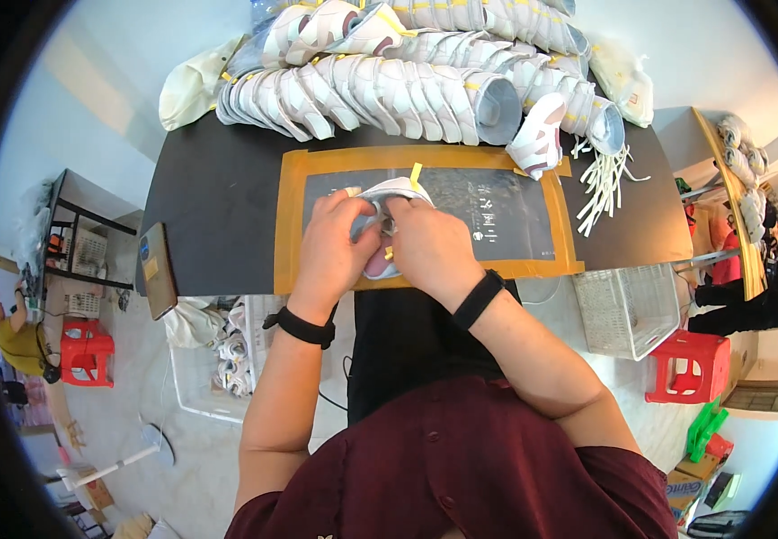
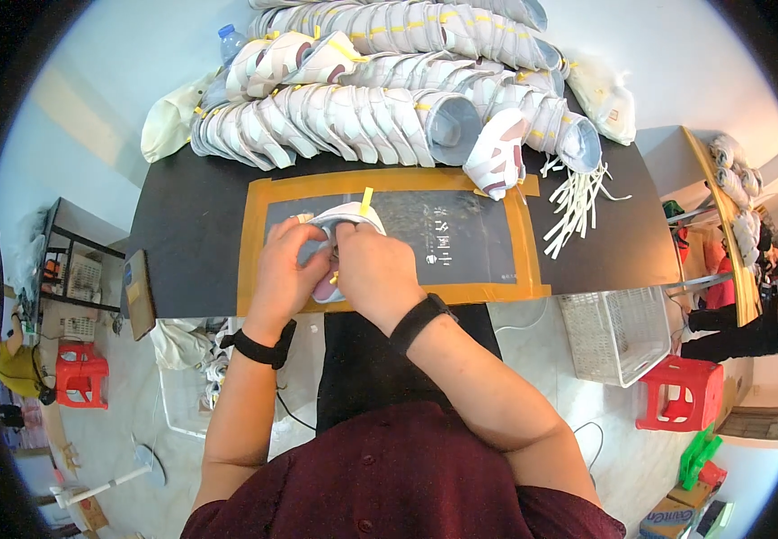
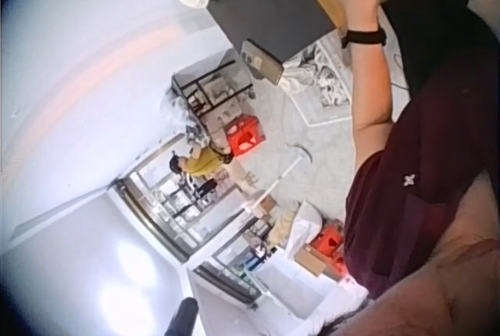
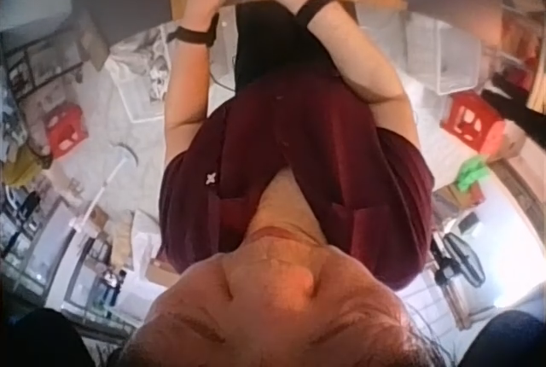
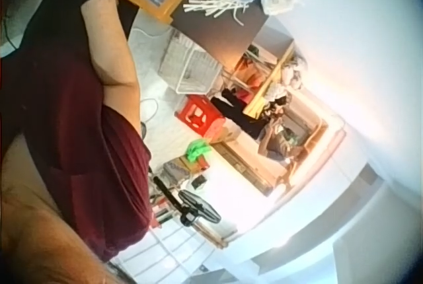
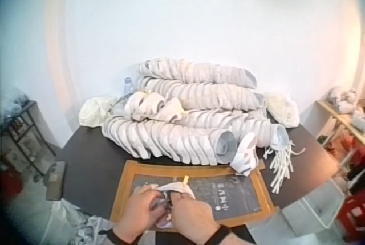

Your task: Threading laces into shoe uppers as part of a manufacturing process.

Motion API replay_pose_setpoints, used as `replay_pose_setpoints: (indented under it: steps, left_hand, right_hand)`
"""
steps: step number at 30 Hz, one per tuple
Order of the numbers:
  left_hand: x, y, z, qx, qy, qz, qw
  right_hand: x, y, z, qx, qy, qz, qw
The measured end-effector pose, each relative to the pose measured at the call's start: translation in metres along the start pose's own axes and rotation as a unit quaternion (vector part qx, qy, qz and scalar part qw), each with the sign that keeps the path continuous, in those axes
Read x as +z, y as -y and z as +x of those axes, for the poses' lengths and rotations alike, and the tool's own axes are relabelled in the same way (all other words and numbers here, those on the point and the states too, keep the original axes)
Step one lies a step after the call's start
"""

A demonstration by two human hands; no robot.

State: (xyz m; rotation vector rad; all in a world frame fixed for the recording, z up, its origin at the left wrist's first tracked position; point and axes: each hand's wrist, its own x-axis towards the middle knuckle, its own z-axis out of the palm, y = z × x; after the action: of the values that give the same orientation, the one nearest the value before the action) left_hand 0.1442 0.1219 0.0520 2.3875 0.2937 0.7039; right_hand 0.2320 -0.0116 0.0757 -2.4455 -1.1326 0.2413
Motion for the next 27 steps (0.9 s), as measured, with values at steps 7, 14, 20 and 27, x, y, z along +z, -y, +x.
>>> replay_pose_setpoints:
  steps: [7, 14, 20, 27]
  left_hand:
    - [0.007, 0.008, 0.002, 0.003, -0.030, -0.016, 0.999]
    - [0.010, 0.011, 0.006, 0.008, -0.024, 0.001, 1.000]
    - [0.009, 0.006, 0.013, -0.001, 0.006, 0.055, 0.998]
    - [0.001, 0.012, 0.022, 0.074, 0.054, 0.042, 0.995]
  right_hand:
    - [0.007, 0.001, 0.002, -0.010, -0.053, -0.011, 0.998]
    - [0.004, 0.002, 0.002, 0.001, -0.041, -0.003, 0.999]
    - [0.001, 0.003, 0.002, 0.008, -0.014, -0.005, 1.000]
    - [0.010, -0.003, 0.004, -0.005, -0.057, 0.007, 0.998]
